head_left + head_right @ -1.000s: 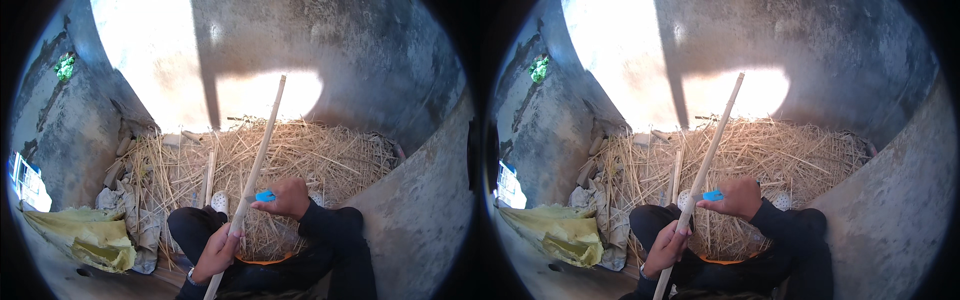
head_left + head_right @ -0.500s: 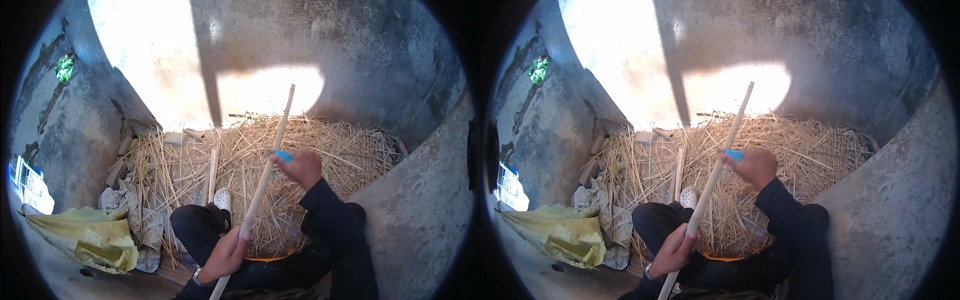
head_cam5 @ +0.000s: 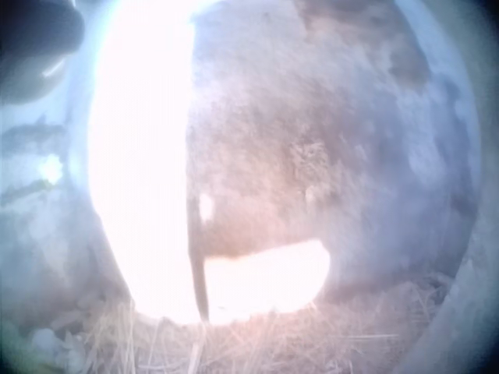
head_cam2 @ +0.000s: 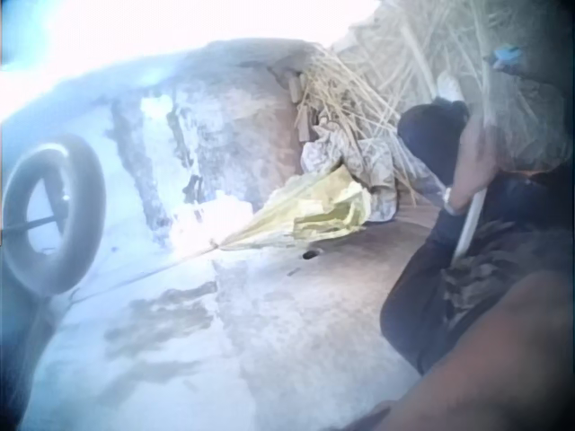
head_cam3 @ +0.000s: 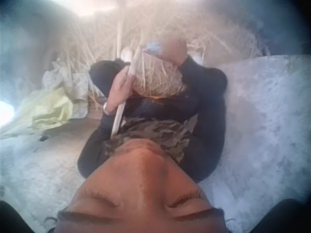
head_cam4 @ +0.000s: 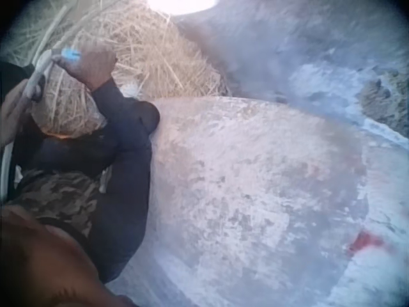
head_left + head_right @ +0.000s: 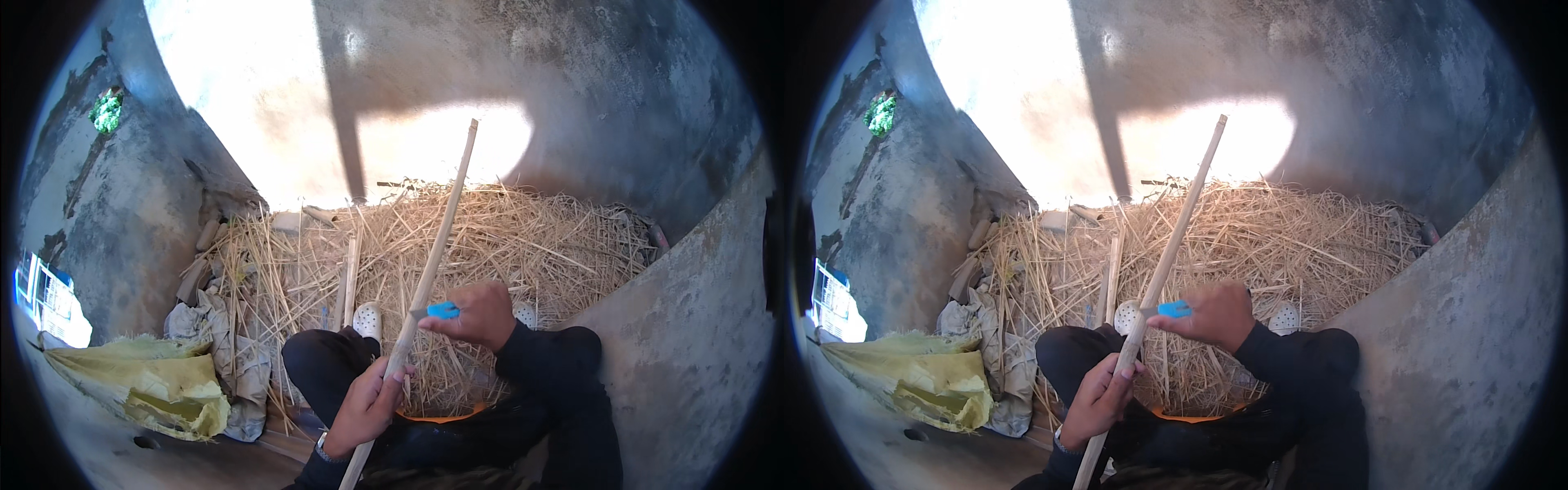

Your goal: The person sits on a floor covered with straw and uses a blue utility knife to peel the outer layer off a long, thin wooden stick. They hold the stick with their left hand and scrape it with the knife in their right hand, rotating the stick to remove the bark or outer skin.

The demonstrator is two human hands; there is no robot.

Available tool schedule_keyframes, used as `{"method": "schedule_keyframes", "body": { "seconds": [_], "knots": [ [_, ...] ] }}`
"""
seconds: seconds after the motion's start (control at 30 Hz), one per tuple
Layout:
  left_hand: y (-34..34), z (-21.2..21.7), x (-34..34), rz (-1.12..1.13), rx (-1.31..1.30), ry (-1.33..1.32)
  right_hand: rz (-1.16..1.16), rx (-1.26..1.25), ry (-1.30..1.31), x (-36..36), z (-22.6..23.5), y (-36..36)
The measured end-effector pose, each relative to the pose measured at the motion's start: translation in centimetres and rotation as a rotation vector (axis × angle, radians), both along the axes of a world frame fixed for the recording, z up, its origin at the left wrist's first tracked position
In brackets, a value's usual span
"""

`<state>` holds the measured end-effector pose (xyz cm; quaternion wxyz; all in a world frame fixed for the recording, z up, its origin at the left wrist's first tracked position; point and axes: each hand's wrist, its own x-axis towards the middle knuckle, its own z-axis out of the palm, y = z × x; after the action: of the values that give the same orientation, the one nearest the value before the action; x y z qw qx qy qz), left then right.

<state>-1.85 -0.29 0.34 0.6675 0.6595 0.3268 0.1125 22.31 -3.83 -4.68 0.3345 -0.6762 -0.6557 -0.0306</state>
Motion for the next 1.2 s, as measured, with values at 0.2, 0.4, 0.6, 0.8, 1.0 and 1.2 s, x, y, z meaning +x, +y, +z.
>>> {"method": "schedule_keyframes", "body": {
  "seconds": [0.2,0.4,0.6,0.8,1.0,1.2],
  "knots": [
    [-0.3,0.2,0.4,-0.002,0.059,-0.005,0.073,0.029,-0.023,-1.1,0.2,-0.6],
    [0.0,-0.7,0.5,0.010,0.085,-0.054,-0.056,-0.009,0.047,0.3,0.0,0.4],
    [-0.3,0.6,0.2,0.010,0.059,0.021,-0.109,0.039,0.070,2.1,-0.4,1.6],
    [-0.3,0.0,0.5,-0.014,0.093,-0.010,-0.071,0.102,-0.073,1.0,-0.3,0.9],
    [-0.5,0.0,-0.1,-0.014,0.174,0.017,-0.100,0.115,-0.151,3.2,-1.0,2.4],
    [-0.6,0.1,-0.5,-0.052,0.109,0.024,-0.281,0.031,-0.106,6.6,-1.7,3.2]
  ]
}}
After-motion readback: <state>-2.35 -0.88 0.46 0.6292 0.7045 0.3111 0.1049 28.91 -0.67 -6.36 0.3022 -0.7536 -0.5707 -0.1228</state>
